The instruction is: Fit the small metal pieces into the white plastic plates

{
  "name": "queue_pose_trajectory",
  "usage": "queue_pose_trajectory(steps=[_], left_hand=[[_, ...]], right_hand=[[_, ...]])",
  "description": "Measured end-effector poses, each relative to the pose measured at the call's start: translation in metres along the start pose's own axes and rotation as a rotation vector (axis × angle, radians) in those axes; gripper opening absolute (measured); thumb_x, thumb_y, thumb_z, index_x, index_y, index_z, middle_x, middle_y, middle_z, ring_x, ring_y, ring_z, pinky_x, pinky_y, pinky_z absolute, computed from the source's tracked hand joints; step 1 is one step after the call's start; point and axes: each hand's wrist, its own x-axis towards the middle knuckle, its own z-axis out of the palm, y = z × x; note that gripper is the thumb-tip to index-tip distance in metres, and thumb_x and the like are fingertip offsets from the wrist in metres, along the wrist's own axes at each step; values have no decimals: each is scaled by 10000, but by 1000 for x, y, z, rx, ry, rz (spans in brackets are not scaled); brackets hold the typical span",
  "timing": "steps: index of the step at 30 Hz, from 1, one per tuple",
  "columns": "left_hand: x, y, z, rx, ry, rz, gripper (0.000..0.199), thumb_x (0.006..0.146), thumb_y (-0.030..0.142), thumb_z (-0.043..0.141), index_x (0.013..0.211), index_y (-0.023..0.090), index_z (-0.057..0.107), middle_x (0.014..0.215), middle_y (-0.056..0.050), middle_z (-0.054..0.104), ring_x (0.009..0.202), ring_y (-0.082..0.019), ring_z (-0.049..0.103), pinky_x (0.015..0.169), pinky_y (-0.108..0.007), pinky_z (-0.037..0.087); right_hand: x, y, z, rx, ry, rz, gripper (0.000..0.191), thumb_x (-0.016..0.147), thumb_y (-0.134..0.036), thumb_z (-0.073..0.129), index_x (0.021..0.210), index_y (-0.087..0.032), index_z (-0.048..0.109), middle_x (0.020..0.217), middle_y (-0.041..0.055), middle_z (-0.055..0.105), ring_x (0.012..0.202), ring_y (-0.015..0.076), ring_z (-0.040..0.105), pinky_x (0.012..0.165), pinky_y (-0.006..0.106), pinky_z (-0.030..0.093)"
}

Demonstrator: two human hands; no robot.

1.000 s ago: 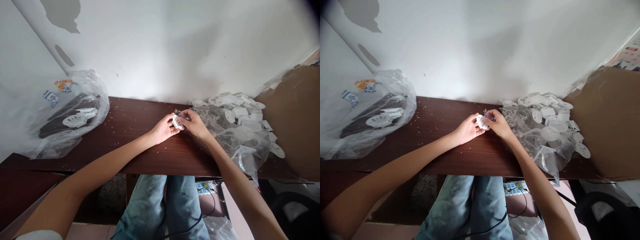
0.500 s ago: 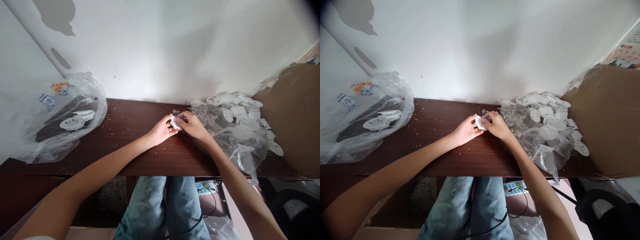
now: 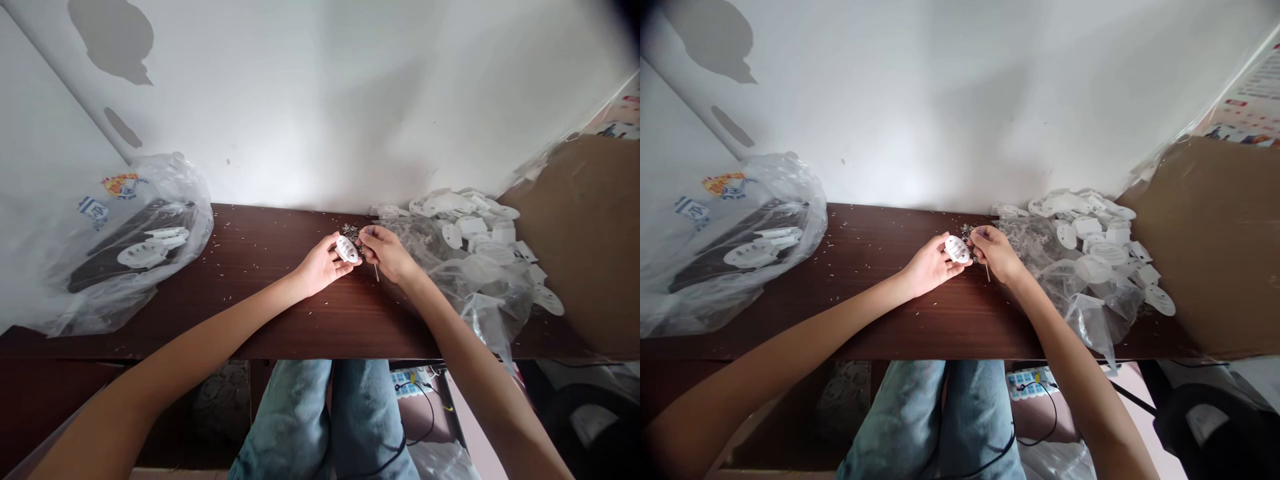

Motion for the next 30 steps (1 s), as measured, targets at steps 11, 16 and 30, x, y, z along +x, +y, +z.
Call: queue_pose_trajectory(steps=[11,16,30], left_hand=[[-2,2,0,-18,5,-15,286,1036,447,586,1136,183,633,1077,-117,744,924,-242,766,851,-325,586],[-2,0,0,16,-21,7,286,1029,447,601,1134,185,649,1106,-122,750,939,-230,760,896,-332,579],[-1,-5,-4,71,-45,52,389,921,501,776,1118,198,630,1068,-93,738,907,-208,741,810,-305,557]], right_hand=[[-2,-6,2,-69,-22,-37,361,715,-424,904,959,-186,786,784,13,618,565,78,385,460,255,265],[-3,-1,3,-300,6,-111,306,813,-444,820,971,-183,807,811,35,684,598,107,480,525,270,385],[-6,-4,6,-529,43,-151,303,842,-415,757,1007,-172,832,954,64,793,850,211,688,777,329,523]])
